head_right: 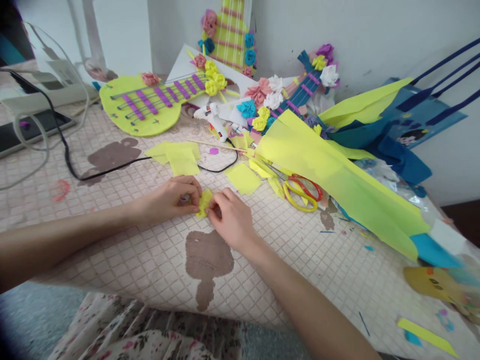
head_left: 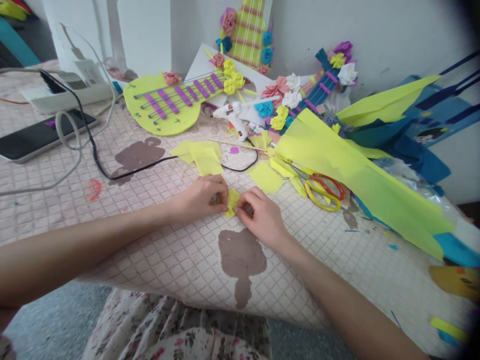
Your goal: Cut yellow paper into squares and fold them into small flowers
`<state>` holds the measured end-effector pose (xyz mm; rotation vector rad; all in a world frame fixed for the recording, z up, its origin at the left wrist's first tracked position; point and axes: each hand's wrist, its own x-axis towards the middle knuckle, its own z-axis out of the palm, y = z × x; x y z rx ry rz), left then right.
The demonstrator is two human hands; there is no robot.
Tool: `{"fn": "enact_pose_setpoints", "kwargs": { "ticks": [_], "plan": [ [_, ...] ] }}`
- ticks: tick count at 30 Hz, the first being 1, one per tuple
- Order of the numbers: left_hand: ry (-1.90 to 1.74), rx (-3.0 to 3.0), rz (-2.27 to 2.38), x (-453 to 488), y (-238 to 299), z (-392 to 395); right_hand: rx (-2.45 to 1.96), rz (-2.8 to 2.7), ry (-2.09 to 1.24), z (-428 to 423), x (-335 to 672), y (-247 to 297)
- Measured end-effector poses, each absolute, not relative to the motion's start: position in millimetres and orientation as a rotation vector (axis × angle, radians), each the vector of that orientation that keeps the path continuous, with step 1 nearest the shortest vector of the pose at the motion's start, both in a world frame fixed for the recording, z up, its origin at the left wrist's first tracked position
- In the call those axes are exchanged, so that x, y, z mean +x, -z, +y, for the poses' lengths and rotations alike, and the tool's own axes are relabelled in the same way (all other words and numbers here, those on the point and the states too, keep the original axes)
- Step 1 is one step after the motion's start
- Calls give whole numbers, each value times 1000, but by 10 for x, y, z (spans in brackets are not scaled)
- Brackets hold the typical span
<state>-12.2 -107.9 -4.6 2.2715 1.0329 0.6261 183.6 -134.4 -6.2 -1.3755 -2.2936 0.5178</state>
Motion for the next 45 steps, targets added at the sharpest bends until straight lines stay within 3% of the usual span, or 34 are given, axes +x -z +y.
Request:
{"fn": "enact_pose_setpoints", "kwargs": {
  "ticks": [33, 45],
  "plan": [
    [-462, 2345, 1048, -158, 8, -1094, -1222, -2368, -591, -1351, 1857, 57],
    [-559, 2303, 1067, -126, 30, -1075, -1285, -2257, -622, -1360, 1837, 76]
  ]
}}
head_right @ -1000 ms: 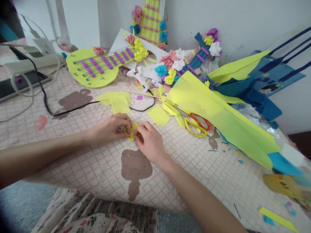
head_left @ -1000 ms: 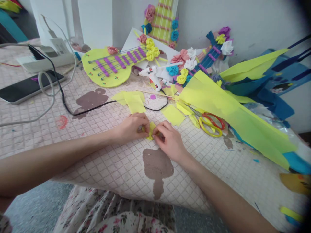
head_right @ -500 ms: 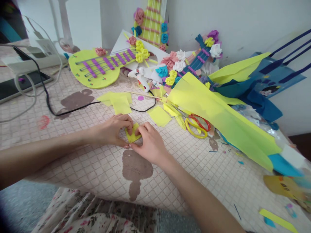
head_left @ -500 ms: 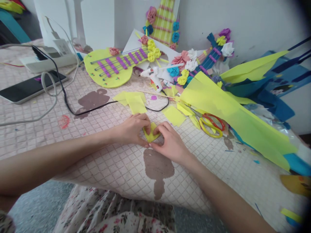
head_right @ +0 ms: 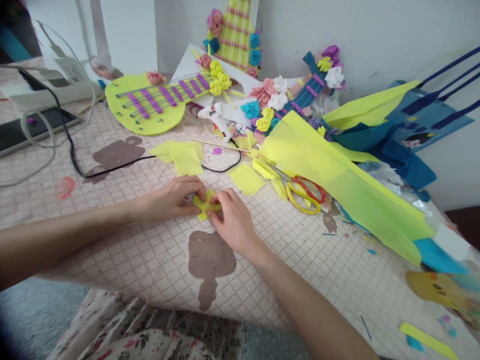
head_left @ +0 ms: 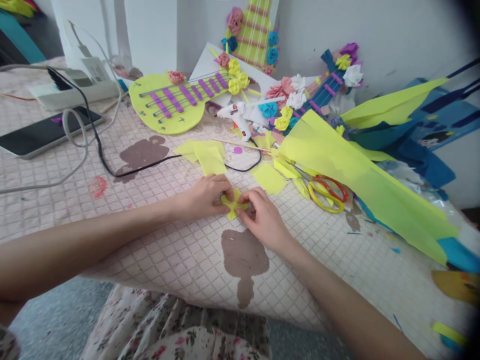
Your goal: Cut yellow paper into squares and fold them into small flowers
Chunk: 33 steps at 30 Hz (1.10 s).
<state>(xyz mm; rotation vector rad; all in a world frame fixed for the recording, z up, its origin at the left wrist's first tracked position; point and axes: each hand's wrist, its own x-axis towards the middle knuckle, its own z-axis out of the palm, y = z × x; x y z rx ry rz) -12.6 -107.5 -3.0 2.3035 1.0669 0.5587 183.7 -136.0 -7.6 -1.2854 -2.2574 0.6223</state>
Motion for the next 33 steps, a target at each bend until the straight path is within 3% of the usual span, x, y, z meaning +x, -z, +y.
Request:
{"fn": "enact_pose_setpoints", "kwargs": {
  "ticks": [33],
  "plan": [
    [-613, 2323, 1132, -81, 47, -1146, -1314, -2293, -477, -1377, 1776, 119]
  ]
}}
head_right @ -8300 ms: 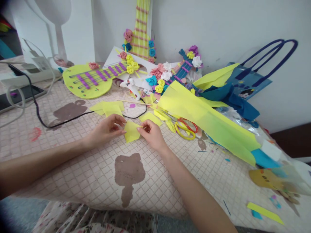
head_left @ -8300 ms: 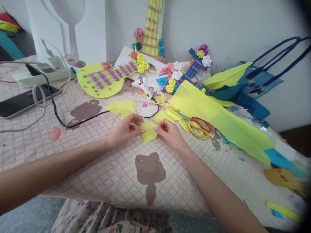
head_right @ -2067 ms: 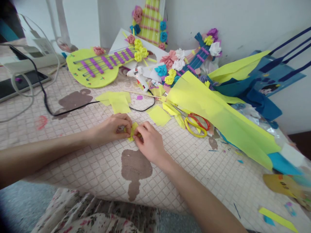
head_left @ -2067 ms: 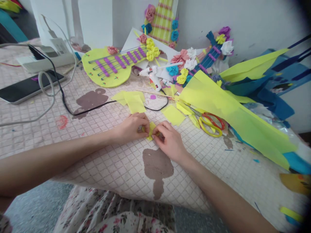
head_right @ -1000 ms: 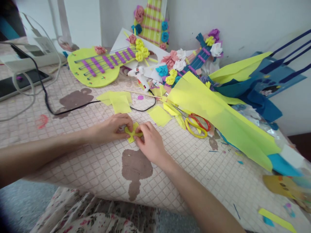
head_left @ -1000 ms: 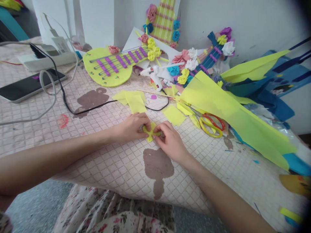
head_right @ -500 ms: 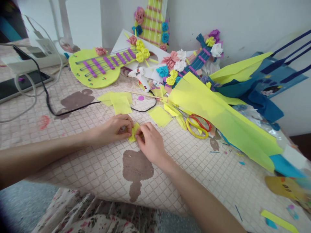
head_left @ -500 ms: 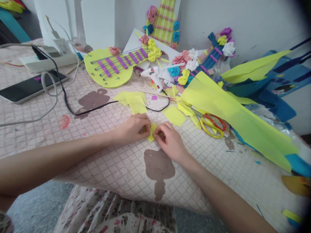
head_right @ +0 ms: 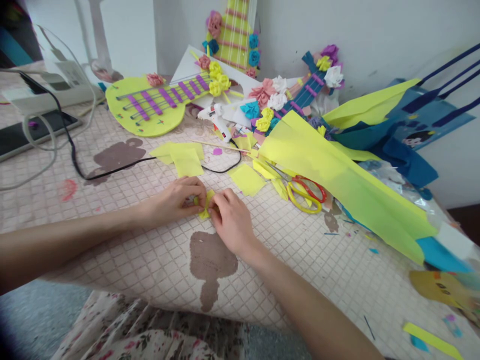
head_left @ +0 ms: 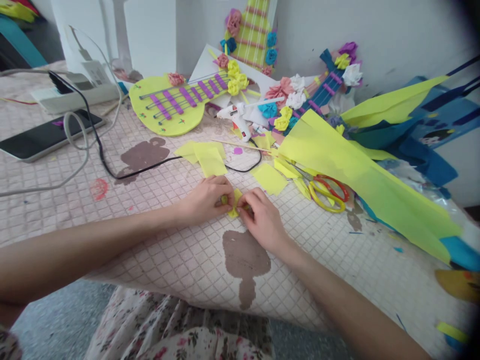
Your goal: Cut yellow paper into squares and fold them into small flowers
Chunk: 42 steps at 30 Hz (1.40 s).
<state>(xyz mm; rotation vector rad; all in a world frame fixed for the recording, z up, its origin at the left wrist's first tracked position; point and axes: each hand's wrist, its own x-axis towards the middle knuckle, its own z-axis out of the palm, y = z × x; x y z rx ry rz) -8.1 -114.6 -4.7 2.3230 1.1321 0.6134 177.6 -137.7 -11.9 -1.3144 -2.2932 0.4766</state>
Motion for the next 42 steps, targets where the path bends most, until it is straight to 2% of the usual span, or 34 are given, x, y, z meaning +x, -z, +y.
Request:
{"fn": "enact_pose_setpoints", "kwargs": {
  "ticks": [11, 20, 26, 36, 39, 42],
  "plan": [
    [-637, 2348, 1138, -73, 55, -1142, -1303, -2362, -411, -1391, 1778, 122],
    [-637, 2342, 1128, -77, 54, -1138, -1288, -2374, -510, -1375, 1798, 55],
    [-634, 2340, 1111, -82, 73, -1111, -1346, -2349, -401, -1390, 1743, 106],
    [-822, 2374, 1181, -119, 20, -1128, -1355, -2347, -374, -1400, 1734, 123],
    [-685, 2428, 1096, -54, 27, -1211, -1350, -2351, -402, -1387, 1758, 95],
    [-543, 2447, 1088, -24, 45, -1236, -1268, -2311, -585, -1359, 1817, 71]
  ]
}}
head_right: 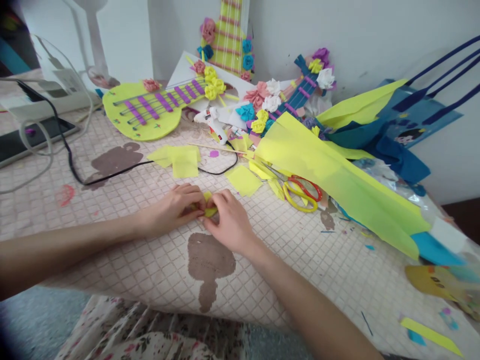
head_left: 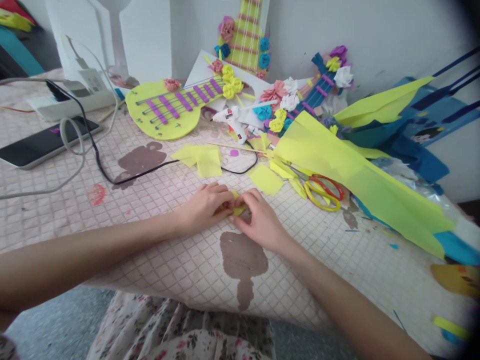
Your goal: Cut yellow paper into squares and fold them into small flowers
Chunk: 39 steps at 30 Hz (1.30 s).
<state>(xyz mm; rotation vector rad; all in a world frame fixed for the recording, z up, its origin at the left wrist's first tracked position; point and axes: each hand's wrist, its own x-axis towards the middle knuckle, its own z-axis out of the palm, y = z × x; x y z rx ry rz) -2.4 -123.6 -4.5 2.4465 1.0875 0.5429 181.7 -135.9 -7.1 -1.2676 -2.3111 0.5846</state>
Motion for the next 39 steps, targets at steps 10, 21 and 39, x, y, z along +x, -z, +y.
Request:
{"fn": "enact_pose_setpoints", "kwargs": {
  "ticks": [10, 21, 39],
  "plan": [
    [-599, 2413, 1075, -45, 69, -1215, -1251, -2176, -696, -1271, 1945, 92],
    [-638, 2435, 1359, -167, 90, -1083, -1360, -2019, -771, -1188, 1937, 93],
    [-678, 2417, 1265, -67, 76, -1116, -1361, -2086, -731, -1151, 1853, 81]
  ]
}}
